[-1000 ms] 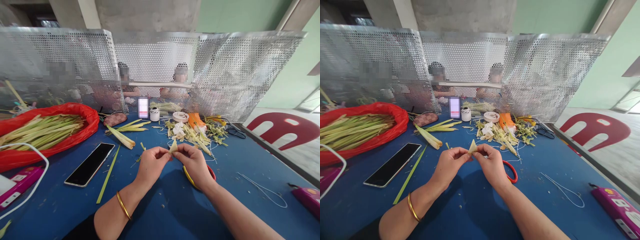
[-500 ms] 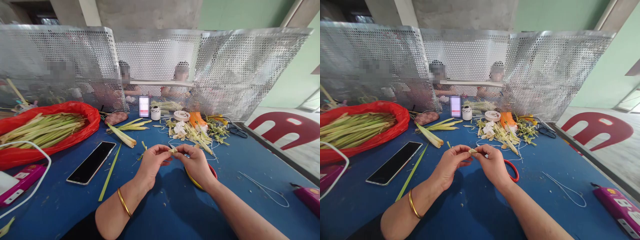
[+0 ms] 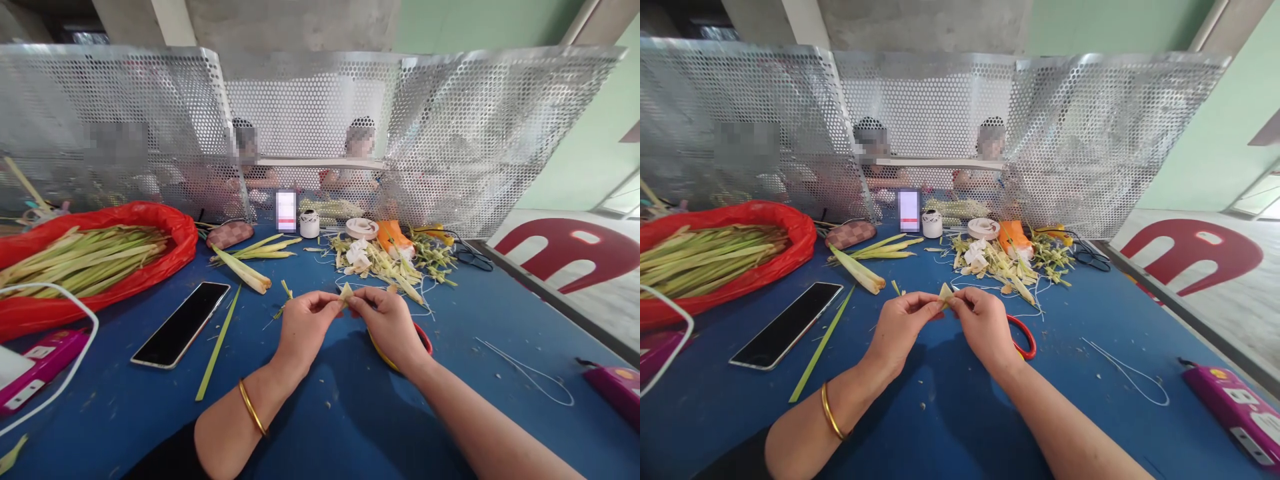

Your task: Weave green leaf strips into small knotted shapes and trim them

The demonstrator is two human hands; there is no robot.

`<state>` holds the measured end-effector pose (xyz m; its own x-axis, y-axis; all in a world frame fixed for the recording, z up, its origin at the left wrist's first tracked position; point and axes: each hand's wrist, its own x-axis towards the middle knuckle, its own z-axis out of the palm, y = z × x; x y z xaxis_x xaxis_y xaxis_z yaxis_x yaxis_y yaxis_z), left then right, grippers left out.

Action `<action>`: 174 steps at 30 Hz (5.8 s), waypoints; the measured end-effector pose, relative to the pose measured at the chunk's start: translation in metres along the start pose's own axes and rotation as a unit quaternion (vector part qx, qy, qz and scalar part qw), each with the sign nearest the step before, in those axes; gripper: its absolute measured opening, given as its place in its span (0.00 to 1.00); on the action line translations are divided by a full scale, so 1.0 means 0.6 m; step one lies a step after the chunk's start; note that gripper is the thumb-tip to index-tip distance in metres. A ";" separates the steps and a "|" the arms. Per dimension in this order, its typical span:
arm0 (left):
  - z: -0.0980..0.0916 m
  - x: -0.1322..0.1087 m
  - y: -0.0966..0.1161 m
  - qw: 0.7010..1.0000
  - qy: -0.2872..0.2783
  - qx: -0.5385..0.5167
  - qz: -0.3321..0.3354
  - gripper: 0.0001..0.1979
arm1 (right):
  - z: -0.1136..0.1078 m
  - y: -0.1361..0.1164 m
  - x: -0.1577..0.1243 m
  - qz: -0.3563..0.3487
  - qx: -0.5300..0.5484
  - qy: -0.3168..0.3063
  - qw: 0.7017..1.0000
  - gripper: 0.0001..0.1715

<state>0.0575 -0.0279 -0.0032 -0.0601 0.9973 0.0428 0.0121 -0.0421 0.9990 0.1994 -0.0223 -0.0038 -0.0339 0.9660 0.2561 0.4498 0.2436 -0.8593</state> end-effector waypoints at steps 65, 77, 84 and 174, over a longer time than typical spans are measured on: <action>-0.005 0.001 0.019 0.992 -0.020 -0.086 -0.091 0.05 | 0.001 -0.001 -0.002 -0.028 0.083 -0.014 0.996 0.05; -0.004 0.002 0.012 0.999 -0.022 -0.026 -0.014 0.04 | 0.000 -0.004 -0.003 -0.025 0.053 -0.012 0.998 0.10; -0.008 0.007 -0.003 0.998 -0.026 0.025 0.044 0.05 | 0.001 0.000 -0.003 -0.019 0.051 -0.011 0.998 0.14; 0.002 -0.001 0.002 0.998 0.009 -0.049 0.032 0.06 | 0.003 0.008 0.002 0.169 0.432 -0.120 0.878 0.11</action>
<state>0.0585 -0.0282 -0.0019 -0.0805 0.9911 0.1061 -0.0817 -0.1126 0.9903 0.1997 -0.0198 -0.0082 -0.2625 0.9607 -0.0904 -0.3703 -0.1868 -0.9099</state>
